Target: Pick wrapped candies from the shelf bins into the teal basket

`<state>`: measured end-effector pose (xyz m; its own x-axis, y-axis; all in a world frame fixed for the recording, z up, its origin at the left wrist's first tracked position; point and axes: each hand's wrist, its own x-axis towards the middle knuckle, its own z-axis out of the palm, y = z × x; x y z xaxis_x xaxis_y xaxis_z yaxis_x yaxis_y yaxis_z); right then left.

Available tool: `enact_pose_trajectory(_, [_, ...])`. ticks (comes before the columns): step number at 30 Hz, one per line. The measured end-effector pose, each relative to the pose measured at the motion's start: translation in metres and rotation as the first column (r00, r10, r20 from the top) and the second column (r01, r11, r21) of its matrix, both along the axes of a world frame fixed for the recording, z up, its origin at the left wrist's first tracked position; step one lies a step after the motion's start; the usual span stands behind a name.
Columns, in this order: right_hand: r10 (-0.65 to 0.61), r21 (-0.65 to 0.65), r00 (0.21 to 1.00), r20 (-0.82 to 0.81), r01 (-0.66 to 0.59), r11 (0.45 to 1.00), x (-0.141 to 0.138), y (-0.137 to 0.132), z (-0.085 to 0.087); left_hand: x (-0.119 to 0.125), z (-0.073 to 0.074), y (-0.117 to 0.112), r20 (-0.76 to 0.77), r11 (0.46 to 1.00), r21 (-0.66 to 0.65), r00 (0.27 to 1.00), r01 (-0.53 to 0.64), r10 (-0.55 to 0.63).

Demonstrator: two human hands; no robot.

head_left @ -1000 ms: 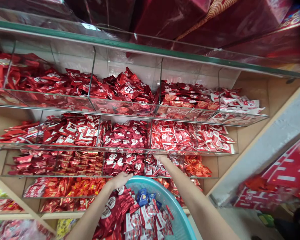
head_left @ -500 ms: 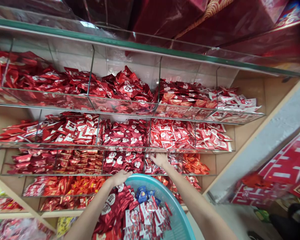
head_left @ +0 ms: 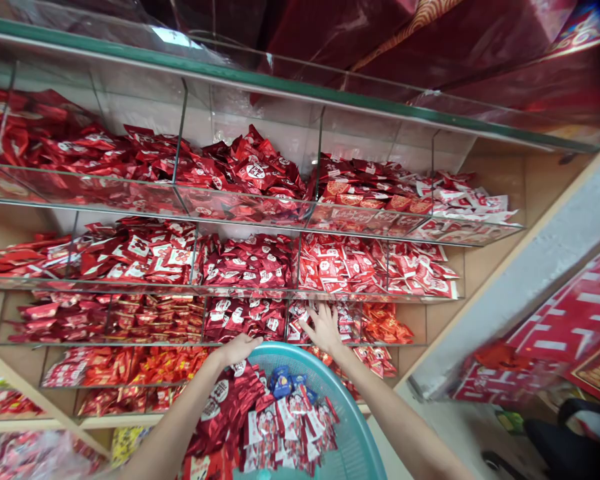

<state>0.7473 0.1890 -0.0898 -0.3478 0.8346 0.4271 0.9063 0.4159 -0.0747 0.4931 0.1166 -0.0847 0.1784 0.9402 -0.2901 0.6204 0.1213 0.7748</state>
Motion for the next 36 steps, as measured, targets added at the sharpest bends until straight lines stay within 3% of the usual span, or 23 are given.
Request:
enact_pose_trajectory(8, [0.012,0.011,1.000,0.007,-0.012,1.000,-0.006,0.000,0.009,0.003,0.009,-0.003,-0.005,1.000,-0.005,1.000,-0.018,0.018])
enact_pose_trajectory(17, [0.071,-0.104,0.997,0.020,-0.068,0.992,-0.017,0.005,0.020,0.003,0.008,-0.002,-0.007,1.000,-0.010,1.000,-0.023,0.023])
enact_pose_trajectory(25, [0.049,-0.196,0.999,0.021,-0.044,0.980,-0.023,0.016,0.020,0.003,0.007,-0.002,-0.008,0.999,-0.001,0.999,-0.033,0.033])
enact_pose_trajectory(36, [0.100,-0.220,0.995,-0.014,-0.100,0.970,-0.023,0.022,0.019,0.003,0.009,-0.001,-0.029,0.999,-0.014,0.999,-0.029,0.028])
